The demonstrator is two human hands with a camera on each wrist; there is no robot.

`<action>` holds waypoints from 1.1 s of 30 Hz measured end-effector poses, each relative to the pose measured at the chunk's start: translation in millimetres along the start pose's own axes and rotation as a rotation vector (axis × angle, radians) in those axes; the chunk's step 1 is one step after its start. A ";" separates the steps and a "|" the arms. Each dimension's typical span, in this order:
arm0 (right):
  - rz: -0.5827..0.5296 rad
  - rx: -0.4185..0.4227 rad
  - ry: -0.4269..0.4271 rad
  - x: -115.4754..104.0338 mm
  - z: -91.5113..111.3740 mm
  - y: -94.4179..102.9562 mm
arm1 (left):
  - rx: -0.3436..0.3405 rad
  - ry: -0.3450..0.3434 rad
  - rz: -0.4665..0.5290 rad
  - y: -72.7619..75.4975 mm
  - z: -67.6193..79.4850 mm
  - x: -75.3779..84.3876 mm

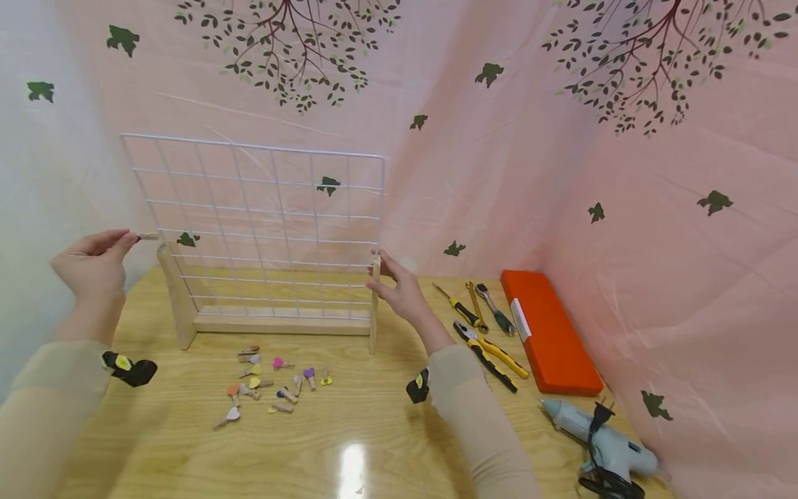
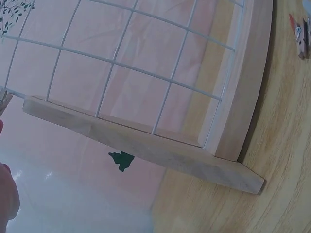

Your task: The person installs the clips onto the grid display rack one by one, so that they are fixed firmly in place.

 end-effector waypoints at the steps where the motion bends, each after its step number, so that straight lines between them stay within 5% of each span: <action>1: -0.001 0.000 0.000 0.0 0.1 0.1 | -0.005 -0.003 -0.006 -1.3 -0.7 -0.8; 17: -0.015 0.005 -0.007 0.4 0.2 -0.4 | -0.035 -0.001 -0.122 -13.2 -4.9 -9.1; 27: 0.008 0.007 -0.007 -0.3 0.0 -0.7 | -0.088 -0.032 -0.432 -0.9 12.2 -2.0; 30: 0.010 0.006 -0.006 -0.9 0.0 -0.7 | -0.199 -0.036 -0.555 -5.8 26.4 -5.3; 33: 0.011 0.004 -0.007 -1.3 0.0 -0.9 | -0.406 -0.081 -0.714 -22.1 47.5 -17.3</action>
Point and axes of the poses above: each hand's wrist, its own z-axis away from the middle knuckle, its own y-axis out of the back of the hand, x = y × z, the point moved 10 cm from there along -z, towards the middle knuckle, and after that the axes turned 14 degrees about -x, right-handed, at the moved point
